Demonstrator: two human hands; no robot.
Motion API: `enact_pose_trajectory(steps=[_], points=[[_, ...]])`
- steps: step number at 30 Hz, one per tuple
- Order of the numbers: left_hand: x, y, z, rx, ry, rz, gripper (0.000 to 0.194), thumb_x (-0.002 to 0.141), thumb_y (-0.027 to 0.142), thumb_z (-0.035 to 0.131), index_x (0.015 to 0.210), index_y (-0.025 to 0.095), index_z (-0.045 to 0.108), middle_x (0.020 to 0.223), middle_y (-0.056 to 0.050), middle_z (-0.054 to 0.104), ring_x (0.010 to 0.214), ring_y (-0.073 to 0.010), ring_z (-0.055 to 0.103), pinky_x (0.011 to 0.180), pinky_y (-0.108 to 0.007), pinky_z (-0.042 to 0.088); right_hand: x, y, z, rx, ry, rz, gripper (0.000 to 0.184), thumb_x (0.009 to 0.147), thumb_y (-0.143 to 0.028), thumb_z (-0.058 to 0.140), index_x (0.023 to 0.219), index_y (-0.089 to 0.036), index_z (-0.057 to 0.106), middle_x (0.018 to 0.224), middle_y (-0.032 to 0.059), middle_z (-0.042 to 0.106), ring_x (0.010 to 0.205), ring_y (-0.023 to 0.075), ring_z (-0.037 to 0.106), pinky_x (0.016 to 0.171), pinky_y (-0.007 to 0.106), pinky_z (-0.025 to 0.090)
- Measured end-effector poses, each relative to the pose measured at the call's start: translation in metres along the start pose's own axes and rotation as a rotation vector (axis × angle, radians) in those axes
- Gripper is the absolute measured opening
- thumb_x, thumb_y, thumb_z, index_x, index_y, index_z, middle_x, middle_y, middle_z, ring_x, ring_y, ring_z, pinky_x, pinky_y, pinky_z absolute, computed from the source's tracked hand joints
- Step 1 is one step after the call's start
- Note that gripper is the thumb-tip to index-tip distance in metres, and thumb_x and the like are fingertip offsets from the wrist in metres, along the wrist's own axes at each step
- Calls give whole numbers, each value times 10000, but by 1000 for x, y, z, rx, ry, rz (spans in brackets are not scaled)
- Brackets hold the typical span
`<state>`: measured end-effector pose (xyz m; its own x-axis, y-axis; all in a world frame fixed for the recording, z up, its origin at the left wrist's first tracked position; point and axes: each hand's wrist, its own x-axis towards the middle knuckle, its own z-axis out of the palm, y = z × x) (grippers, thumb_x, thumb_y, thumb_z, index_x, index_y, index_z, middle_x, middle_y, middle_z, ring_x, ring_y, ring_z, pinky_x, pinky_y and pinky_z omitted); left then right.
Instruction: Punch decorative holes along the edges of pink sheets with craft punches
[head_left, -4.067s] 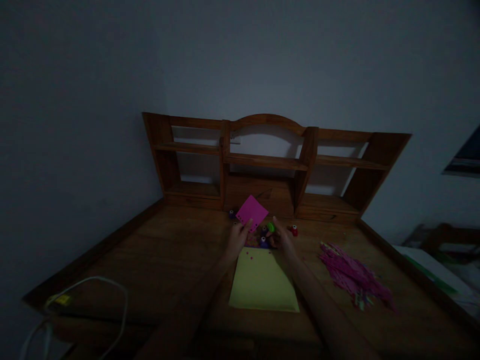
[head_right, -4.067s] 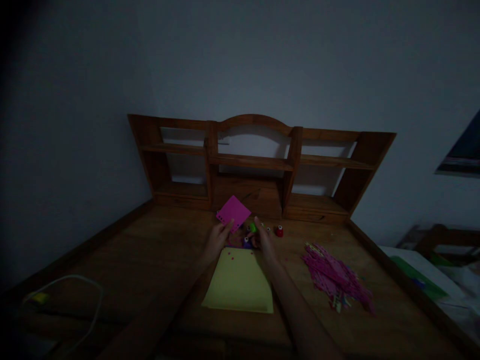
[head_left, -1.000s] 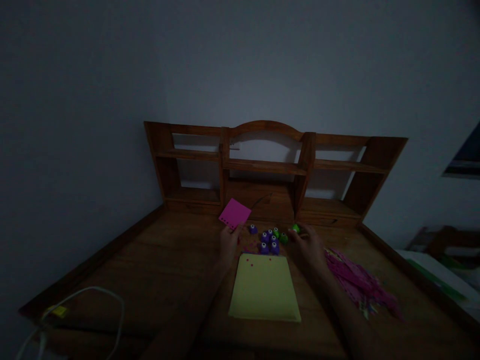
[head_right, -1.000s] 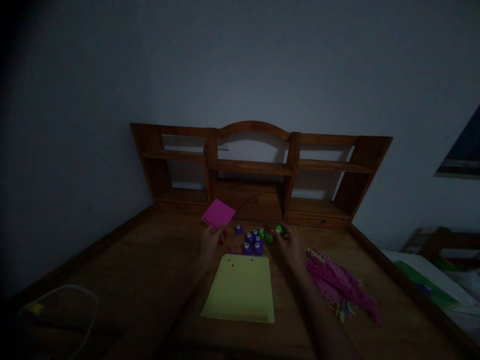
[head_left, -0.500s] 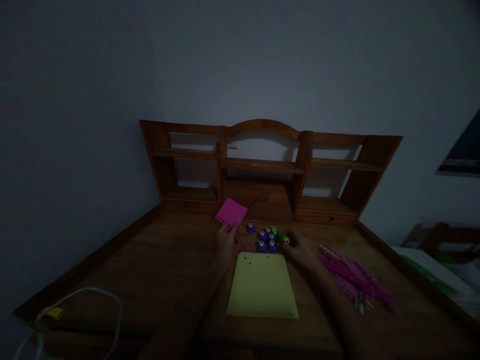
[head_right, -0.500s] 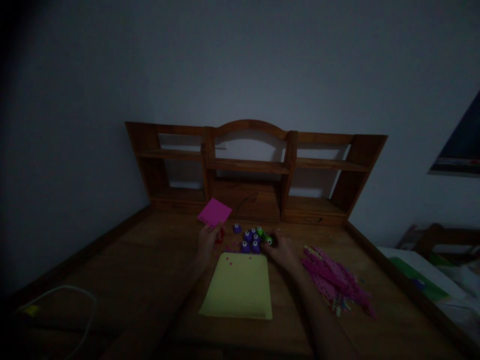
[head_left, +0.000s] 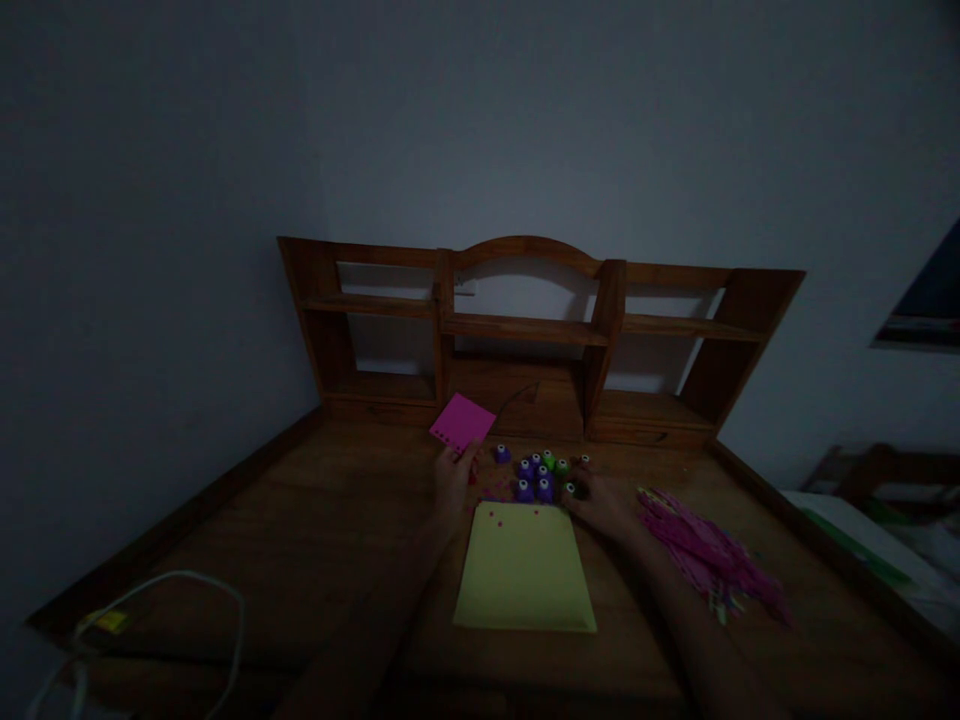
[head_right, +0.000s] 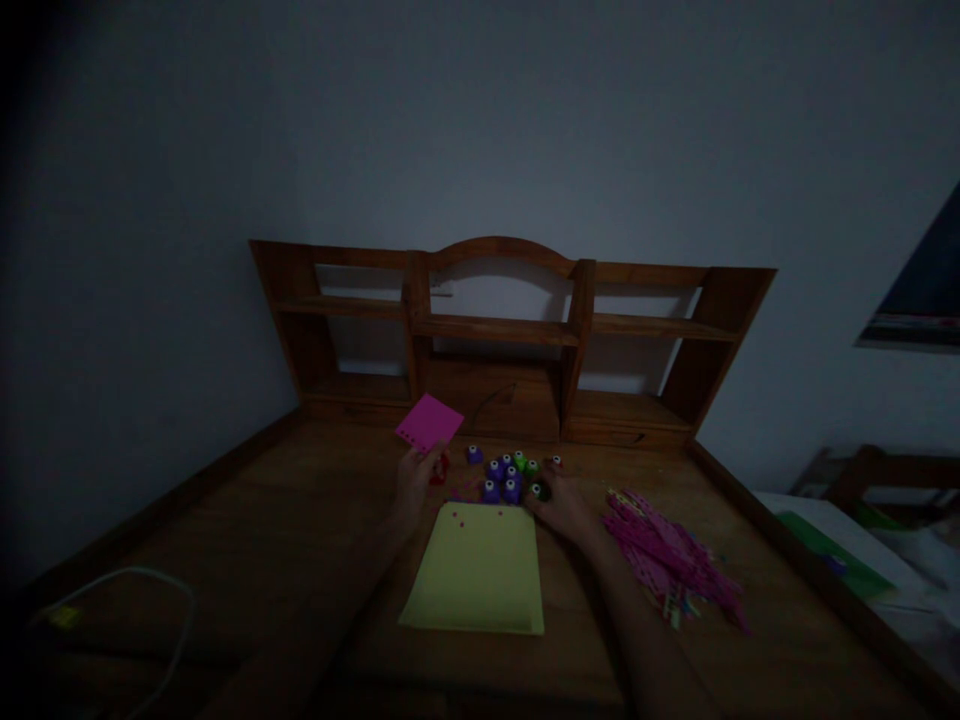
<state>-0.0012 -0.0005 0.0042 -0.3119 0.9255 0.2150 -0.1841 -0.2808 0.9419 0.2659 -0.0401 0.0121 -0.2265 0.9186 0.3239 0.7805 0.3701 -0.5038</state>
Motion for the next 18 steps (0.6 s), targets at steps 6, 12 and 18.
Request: enact_pose_trajectory(steps=[6, 12, 18], points=[[-2, 4, 0, 11, 0, 4, 453, 675, 581, 714, 648, 147, 587, 477, 31, 505, 414, -93, 445, 409, -205, 312, 0, 1, 2, 50, 13, -17, 223, 779, -273, 576, 952, -167, 669, 924, 76, 690, 808, 231, 641, 749, 317, 458], [0, 1, 0, 2, 17, -9, 431, 676, 558, 723, 649, 147, 597, 484, 25, 519, 419, -93, 451, 414, -205, 319, 0, 3, 5, 109, 48, -9, 203, 745, -273, 602, 915, -178, 661, 854, 51, 687, 751, 220, 627, 695, 303, 448], [0, 3, 0, 2, 7, -11, 442, 672, 564, 724, 646, 139, 603, 468, 28, 513, 410, -93, 447, 413, -208, 321, -1, 0, 4, 104, 50, 20, 212, 737, -268, 607, 924, -186, 665, 855, 53, 698, 759, 227, 634, 697, 303, 451]])
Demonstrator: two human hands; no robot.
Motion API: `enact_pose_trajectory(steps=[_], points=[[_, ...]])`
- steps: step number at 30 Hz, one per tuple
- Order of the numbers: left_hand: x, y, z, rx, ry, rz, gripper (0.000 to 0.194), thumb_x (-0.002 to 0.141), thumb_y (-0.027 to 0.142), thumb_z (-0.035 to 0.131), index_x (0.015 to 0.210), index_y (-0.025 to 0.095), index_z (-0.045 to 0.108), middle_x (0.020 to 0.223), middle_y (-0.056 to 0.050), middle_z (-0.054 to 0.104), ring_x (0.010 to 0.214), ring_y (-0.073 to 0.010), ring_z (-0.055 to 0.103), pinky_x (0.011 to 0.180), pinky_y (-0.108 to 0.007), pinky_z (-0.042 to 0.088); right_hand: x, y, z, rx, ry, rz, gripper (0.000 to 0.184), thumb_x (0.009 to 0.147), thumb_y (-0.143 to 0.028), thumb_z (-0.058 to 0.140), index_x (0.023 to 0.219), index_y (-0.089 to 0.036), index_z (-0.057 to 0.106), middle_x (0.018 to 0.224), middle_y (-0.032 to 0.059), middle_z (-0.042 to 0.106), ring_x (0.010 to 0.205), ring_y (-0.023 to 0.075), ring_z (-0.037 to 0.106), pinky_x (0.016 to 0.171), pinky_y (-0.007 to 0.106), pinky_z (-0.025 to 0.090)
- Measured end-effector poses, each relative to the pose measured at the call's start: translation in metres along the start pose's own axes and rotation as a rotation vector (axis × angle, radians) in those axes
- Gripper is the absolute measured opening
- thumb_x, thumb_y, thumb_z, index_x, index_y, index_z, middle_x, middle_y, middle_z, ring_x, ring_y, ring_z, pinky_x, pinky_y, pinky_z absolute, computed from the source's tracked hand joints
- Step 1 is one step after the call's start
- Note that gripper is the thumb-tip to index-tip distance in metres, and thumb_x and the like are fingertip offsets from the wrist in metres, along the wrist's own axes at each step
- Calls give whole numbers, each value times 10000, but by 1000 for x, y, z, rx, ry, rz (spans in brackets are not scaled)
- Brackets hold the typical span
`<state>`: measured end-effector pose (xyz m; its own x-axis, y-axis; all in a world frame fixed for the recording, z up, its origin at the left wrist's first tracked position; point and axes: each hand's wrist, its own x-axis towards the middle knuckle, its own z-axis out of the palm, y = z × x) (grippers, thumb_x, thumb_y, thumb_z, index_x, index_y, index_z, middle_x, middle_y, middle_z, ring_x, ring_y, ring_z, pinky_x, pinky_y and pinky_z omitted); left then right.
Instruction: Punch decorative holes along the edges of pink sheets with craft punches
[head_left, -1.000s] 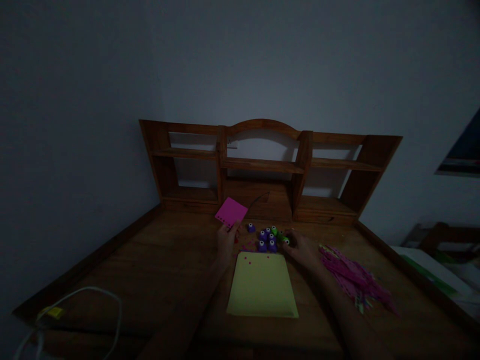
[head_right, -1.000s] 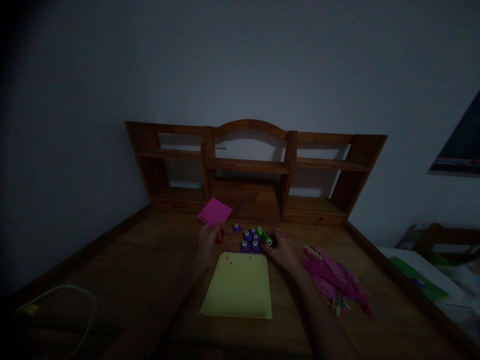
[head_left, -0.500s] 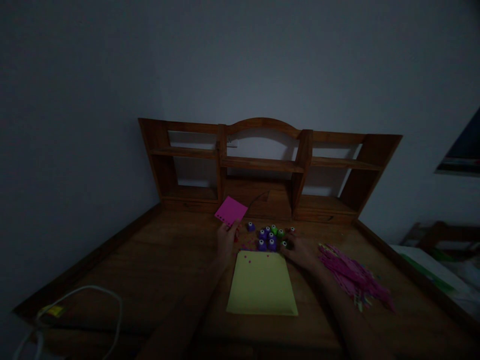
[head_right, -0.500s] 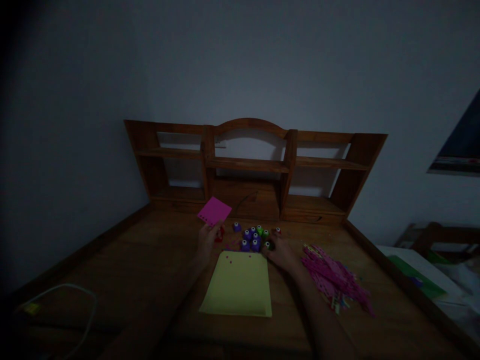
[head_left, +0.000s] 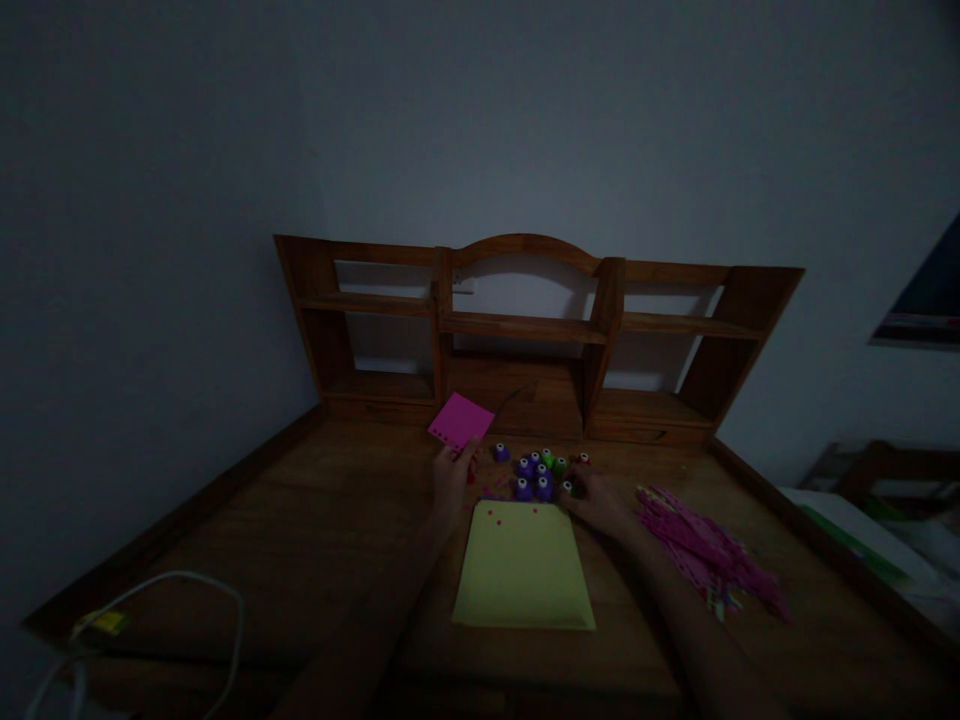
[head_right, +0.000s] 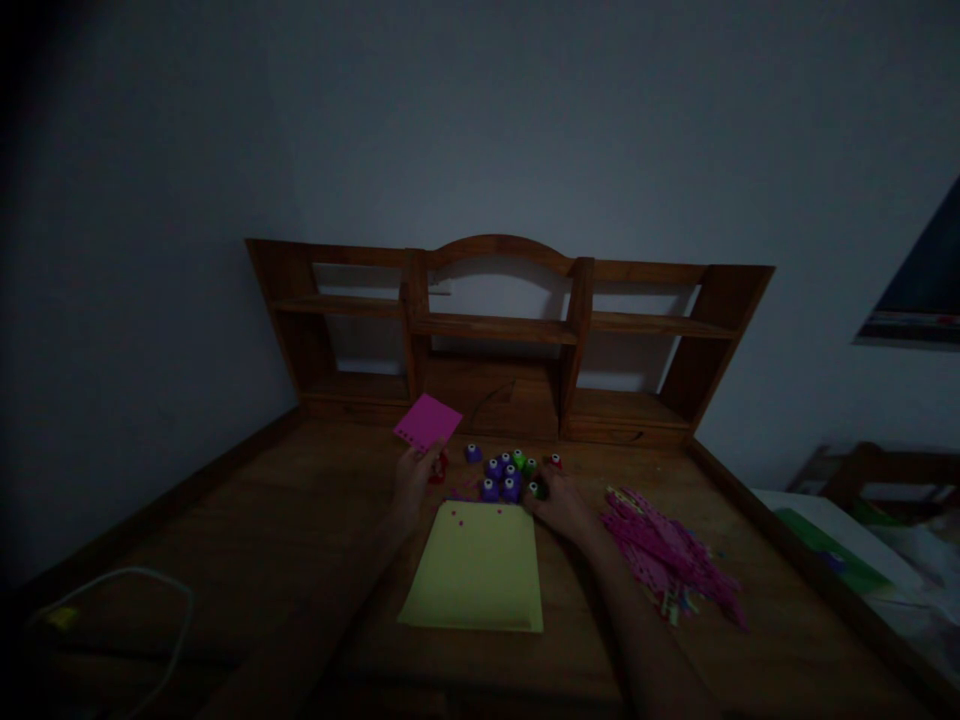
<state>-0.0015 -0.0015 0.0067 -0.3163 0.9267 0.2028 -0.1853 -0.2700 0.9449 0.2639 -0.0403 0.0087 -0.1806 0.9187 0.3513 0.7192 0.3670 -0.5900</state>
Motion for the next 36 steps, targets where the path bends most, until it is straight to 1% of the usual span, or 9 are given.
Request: enact_pose_trajectory(steps=[5, 9, 13, 15, 18, 21, 25, 31, 36], points=[[-1, 3, 1, 2, 15, -21, 456, 677, 580, 712, 638, 141, 595, 482, 18, 531, 409, -91, 444, 408, -206, 327, 0, -2, -2, -45, -34, 6, 253, 761, -292, 586, 968, -171, 666, 882, 70, 700, 788, 240, 643, 708, 308, 454], [-1, 3, 0, -8, -5, -12, 473, 672, 600, 706, 624, 144, 590, 479, 17, 526, 417, -94, 447, 415, -209, 329, -1, -5, -3, -50, -30, 27, 267, 761, -286, 582, 991, -183, 670, 922, 69, 706, 819, 243, 649, 734, 310, 458], [-1, 2, -1, -7, -27, -7, 467, 680, 599, 705, 645, 143, 611, 494, 13, 534, 433, -98, 456, 427, -208, 325, -1, -3, -2, -38, -26, -15, 227, 765, -274, 576, 948, -184, 675, 907, 62, 704, 787, 230, 646, 714, 300, 454], [-2, 1, 1, 14, -67, -18, 460, 669, 592, 719, 652, 141, 630, 516, 1, 557, 442, -100, 463, 433, -210, 323, -1, -1, 0, -30, -18, -33, 204, 778, -270, 569, 931, -183, 672, 889, 58, 701, 772, 224, 642, 707, 299, 452], [-5, 1, 5, 57, -158, 8, 445, 669, 573, 727, 639, 134, 658, 562, -23, 602, 457, -101, 471, 451, -215, 332, 0, 2, 1, -28, 4, -50, 193, 788, -275, 574, 930, -180, 666, 868, 57, 697, 762, 223, 637, 699, 301, 449], [-8, 1, 8, 72, -201, 12, 432, 678, 559, 722, 637, 132, 673, 569, -30, 619, 452, -102, 473, 456, -221, 338, 0, 3, 2, -9, 32, -62, 182, 799, -292, 581, 920, -183, 663, 865, 59, 692, 751, 222, 632, 684, 300, 445], [-8, 0, 9, 35, -208, -27, 408, 671, 540, 728, 637, 138, 670, 532, -19, 600, 424, -107, 465, 435, -226, 326, 1, 5, 4, 14, 49, -62, 178, 815, -326, 583, 898, -186, 656, 848, 54, 686, 715, 213, 622, 656, 299, 434], [-8, 1, 8, 3, -199, -77, 409, 670, 536, 716, 590, 143, 635, 486, -7, 557, 415, -109, 471, 424, -225, 336, 2, 6, 4, -15, 48, -93, 204, 842, -350, 561, 920, -177, 639, 856, 56, 677, 721, 202, 614, 647, 287, 426], [-6, 1, 7, -24, -172, -103, 411, 676, 534, 695, 598, 136, 625, 504, -2, 559, 402, -88, 452, 415, -211, 323, 2, 7, 4, -72, 18, -45, 230, 849, -376, 555, 913, -169, 632, 807, 54, 668, 681, 192, 603, 620, 279, 413]])
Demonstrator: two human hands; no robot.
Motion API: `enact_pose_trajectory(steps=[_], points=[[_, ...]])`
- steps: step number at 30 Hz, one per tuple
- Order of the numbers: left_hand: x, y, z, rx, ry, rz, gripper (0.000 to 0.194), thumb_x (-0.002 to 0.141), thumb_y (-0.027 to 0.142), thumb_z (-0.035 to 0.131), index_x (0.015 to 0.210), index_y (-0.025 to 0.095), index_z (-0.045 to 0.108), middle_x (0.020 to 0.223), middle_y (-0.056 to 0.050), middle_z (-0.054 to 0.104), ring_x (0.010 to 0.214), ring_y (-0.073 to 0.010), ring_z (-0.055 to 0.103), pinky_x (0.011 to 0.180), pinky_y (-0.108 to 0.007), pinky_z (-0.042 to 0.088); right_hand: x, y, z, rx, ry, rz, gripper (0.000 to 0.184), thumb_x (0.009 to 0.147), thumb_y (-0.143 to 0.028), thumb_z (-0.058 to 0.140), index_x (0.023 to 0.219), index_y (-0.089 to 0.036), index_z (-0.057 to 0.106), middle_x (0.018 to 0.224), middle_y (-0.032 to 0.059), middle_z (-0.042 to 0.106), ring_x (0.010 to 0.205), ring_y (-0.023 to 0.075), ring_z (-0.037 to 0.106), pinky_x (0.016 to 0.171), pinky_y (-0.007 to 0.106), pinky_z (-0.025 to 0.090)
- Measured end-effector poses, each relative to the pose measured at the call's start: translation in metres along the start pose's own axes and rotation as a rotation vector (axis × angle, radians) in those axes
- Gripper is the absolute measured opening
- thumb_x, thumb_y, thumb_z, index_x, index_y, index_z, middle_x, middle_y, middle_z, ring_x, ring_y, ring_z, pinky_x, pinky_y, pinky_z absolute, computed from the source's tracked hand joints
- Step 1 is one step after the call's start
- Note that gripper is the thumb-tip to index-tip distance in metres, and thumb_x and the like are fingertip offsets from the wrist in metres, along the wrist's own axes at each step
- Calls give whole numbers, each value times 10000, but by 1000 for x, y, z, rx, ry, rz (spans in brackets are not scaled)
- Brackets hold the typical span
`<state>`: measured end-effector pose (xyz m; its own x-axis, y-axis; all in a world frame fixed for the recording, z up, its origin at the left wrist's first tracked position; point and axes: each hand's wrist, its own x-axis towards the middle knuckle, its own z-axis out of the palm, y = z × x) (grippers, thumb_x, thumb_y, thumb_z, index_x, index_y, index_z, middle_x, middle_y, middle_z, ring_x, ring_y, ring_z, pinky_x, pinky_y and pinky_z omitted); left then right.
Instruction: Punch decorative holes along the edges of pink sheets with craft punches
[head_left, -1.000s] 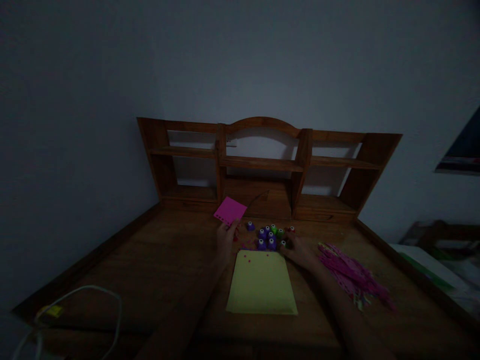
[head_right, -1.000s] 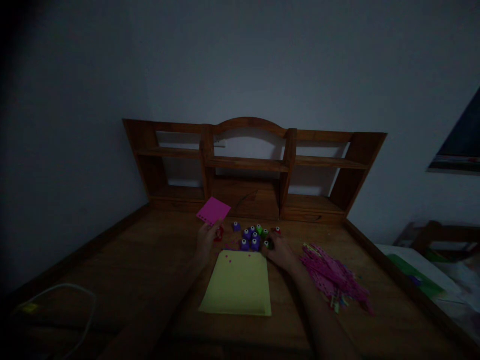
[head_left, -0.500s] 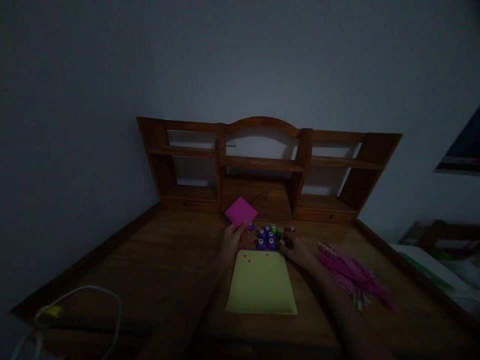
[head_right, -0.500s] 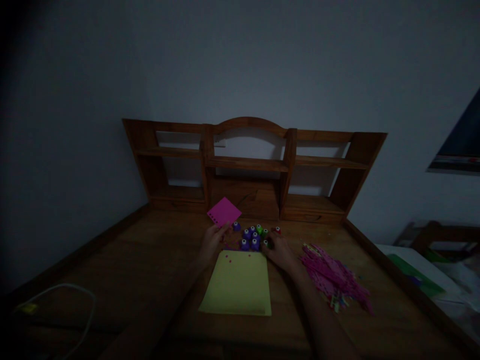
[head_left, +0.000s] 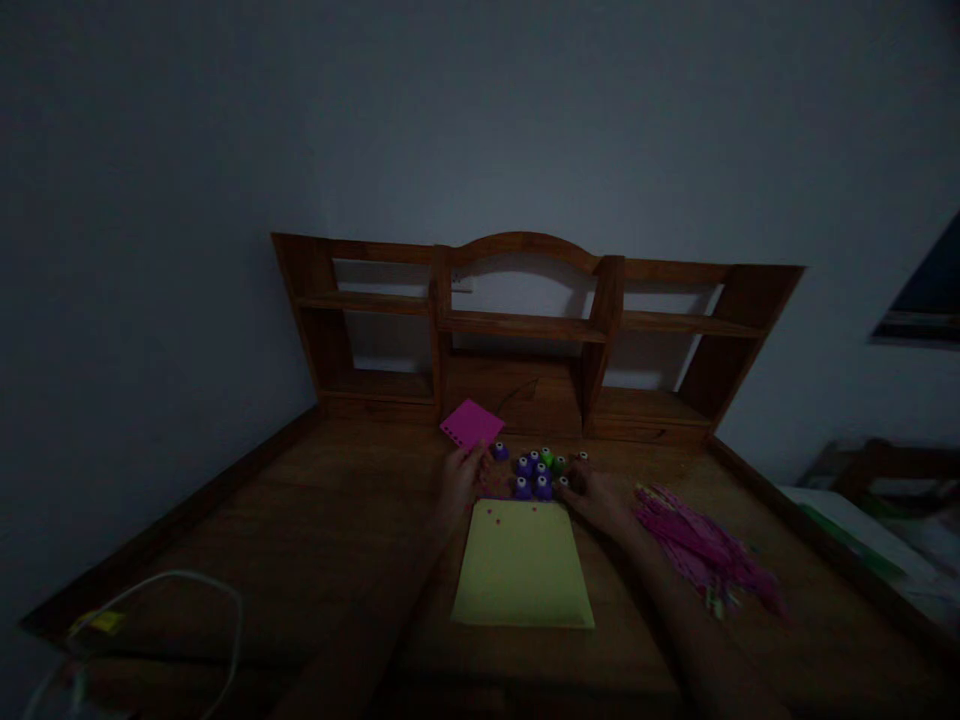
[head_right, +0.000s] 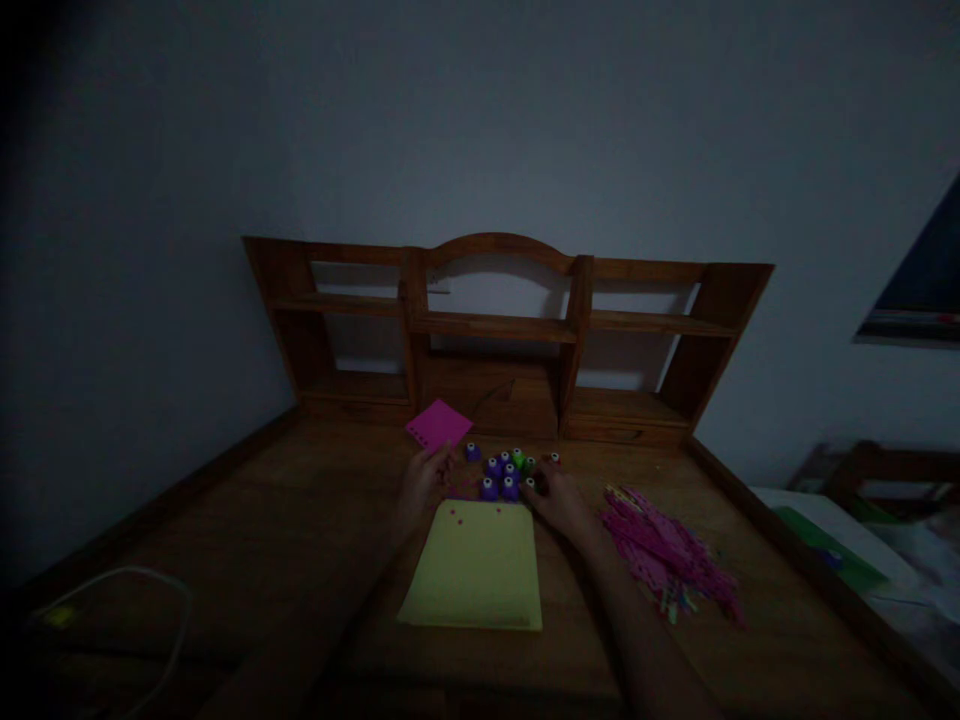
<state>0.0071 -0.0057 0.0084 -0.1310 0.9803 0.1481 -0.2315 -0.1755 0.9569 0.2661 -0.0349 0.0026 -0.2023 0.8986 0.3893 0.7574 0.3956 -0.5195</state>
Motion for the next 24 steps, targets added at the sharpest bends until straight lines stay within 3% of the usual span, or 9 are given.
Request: enact_pose_trajectory(steps=[12, 24], points=[[6, -9, -4, 7, 8, -7, 352, 651, 474, 718, 659, 127, 655, 575, -19, 616, 416, -96, 476, 409, -214, 357, -1, -11, -6, 3, 33, 33, 286, 884, -433, 510, 906, -177, 635, 799, 63, 674, 692, 201, 615, 630, 284, 417], [3, -5, -5, 122, 6, 42, 372, 642, 487, 759, 653, 120, 696, 477, 9, 544, 424, -103, 454, 432, -215, 340, -1, -11, -8, -36, 124, 40, 240, 890, -375, 486, 884, -194, 642, 831, 54, 686, 739, 200, 631, 667, 281, 419]])
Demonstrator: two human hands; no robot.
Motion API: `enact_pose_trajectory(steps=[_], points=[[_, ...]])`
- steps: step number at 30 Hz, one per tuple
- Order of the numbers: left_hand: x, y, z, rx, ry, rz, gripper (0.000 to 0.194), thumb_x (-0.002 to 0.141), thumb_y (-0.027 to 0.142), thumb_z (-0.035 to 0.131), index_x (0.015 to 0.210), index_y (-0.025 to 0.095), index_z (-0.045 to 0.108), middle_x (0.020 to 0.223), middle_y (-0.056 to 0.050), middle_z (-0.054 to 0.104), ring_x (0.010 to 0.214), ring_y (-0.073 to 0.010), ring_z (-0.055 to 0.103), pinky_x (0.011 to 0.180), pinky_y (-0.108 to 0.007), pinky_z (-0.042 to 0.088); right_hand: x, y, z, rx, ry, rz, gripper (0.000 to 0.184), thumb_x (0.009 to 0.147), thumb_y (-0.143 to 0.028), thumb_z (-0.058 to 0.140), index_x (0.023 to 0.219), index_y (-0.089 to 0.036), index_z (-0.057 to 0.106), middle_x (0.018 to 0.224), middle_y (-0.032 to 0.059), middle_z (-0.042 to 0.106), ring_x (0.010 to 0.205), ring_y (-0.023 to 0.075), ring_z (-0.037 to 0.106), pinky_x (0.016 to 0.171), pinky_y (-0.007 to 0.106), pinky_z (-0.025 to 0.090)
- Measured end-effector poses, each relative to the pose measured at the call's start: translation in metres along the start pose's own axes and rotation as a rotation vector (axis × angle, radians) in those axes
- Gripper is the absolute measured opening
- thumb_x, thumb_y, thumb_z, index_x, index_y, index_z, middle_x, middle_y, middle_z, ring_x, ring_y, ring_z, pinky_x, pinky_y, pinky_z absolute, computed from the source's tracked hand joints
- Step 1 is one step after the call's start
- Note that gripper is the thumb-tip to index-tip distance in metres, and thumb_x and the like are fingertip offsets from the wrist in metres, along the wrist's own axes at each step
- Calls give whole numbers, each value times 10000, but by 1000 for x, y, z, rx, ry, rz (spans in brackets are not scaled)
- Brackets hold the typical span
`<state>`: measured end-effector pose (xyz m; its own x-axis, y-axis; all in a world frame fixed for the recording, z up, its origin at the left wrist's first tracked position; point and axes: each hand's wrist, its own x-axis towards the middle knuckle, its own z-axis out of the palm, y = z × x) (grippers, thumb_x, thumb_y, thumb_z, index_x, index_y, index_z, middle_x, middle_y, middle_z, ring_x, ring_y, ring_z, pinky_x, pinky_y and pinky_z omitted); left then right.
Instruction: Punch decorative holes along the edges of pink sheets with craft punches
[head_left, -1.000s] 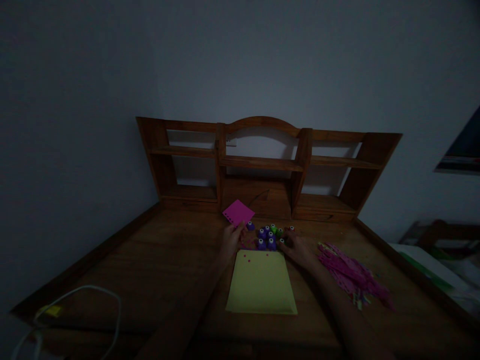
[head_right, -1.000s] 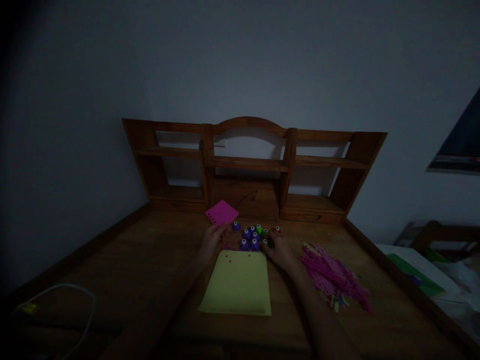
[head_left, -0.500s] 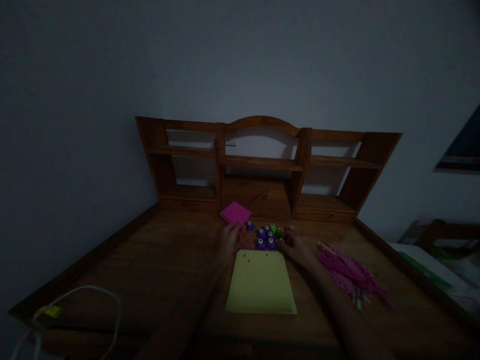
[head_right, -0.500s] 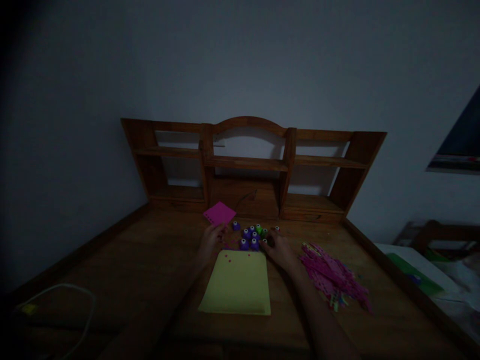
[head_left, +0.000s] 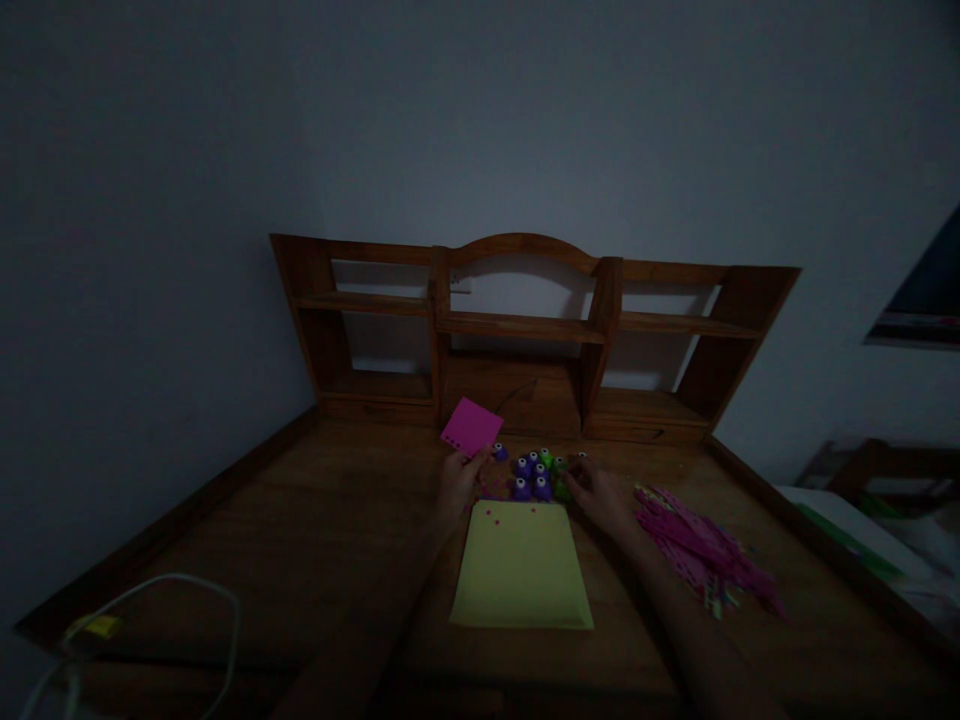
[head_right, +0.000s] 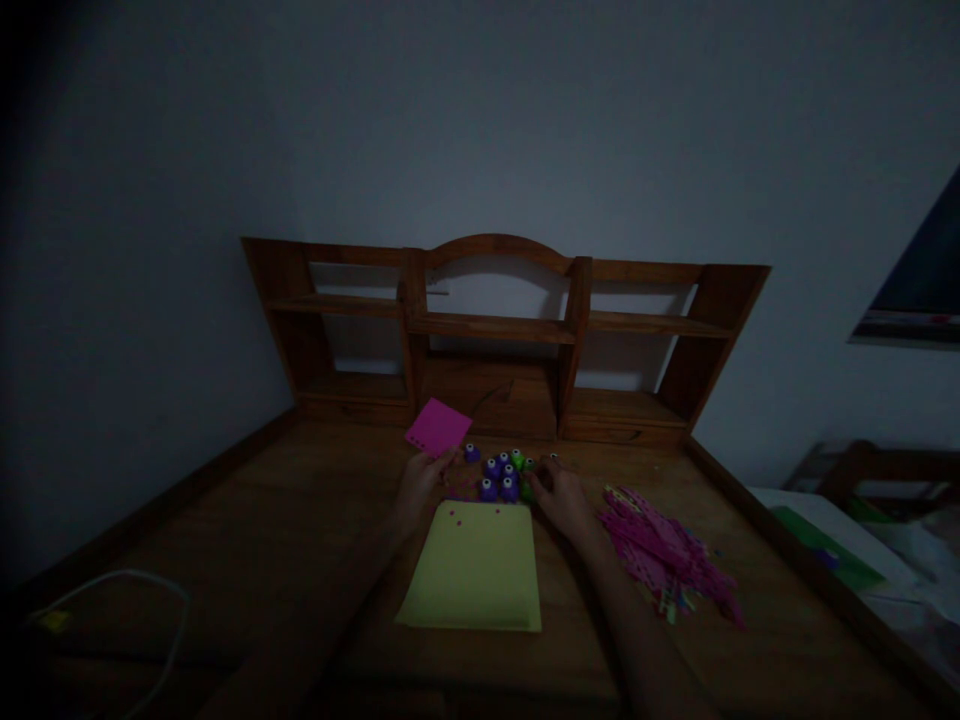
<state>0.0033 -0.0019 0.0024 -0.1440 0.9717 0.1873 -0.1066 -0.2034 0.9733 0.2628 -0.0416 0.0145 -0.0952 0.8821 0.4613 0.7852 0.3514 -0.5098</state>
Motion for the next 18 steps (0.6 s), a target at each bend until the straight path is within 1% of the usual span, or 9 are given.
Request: enact_pose_trajectory(steps=[3, 5, 7, 9, 12, 14, 16, 18], points=[[1, 0, 1, 1, 8, -11, 331, 624, 443, 775, 647, 123, 692, 467, 15, 535, 429, -109, 462, 433, -215, 339, 3, 3, 0, 33, 85, 57, 251, 887, -375, 486, 926, -192, 654, 867, 64, 695, 761, 204, 636, 680, 284, 433], [1, -2, 3, -27, 2, -24, 303, 615, 406, 781, 685, 122, 699, 496, 10, 564, 425, -106, 461, 424, -216, 336, 10, 4, 0, 83, 138, 93, 271, 892, -387, 480, 966, -194, 656, 870, 64, 698, 759, 203, 637, 675, 285, 444], [2, -4, 5, -65, -10, -38, 291, 613, 376, 784, 726, 120, 706, 519, 5, 585, 418, -101, 456, 417, -214, 338, 20, 5, -1, 125, 160, 87, 283, 892, -388, 481, 1018, -200, 651, 886, 60, 698, 766, 200, 636, 680, 289, 456], [2, -6, 7, -102, -23, -45, 292, 622, 366, 783, 756, 117, 709, 538, -2, 602, 420, -99, 462, 417, -210, 347, 32, 3, 0, 132, 145, 40, 275, 871, -357, 513, 1055, -203, 647, 917, 61, 697, 800, 204, 633, 713, 302, 467], [1, -8, 9, -142, -50, -35, 327, 638, 377, 778, 813, 110, 708, 623, -31, 654, 424, -97, 473, 414, -212, 359, 46, -3, 8, 107, 76, -48, 276, 831, -281, 563, 1082, -200, 647, 994, 71, 685, 899, 217, 620, 792, 330, 470], [1, -9, 8, -154, -77, -28, 352, 651, 390, 768, 849, 105, 705, 669, -49, 673, 425, -96, 479, 416, -214, 367, 51, -9, 19, 85, 34, -112, 271, 816, -242, 590, 1076, -202, 656, 1047, 77, 671, 981, 228, 594, 855, 350, 455], [2, -11, 7, -154, -89, -22, 357, 664, 401, 758, 854, 103, 702, 636, -42, 657, 429, -100, 487, 422, -212, 372, 51, -14, 32, 58, -1, -179, 258, 798, -215, 624, 1052, -211, 675, 1067, 74, 660, 1038, 238, 562, 908, 370, 430], [2, -13, 6, -152, -92, -8, 356, 677, 404, 752, 860, 103, 701, 604, -32, 638, 437, -102, 493, 427, -208, 373, 49, -16, 45, 38, -8, -217, 255, 782, -208, 655, 1034, -216, 691, 1069, 74, 651, 1057, 246, 540, 931, 384, 413]])
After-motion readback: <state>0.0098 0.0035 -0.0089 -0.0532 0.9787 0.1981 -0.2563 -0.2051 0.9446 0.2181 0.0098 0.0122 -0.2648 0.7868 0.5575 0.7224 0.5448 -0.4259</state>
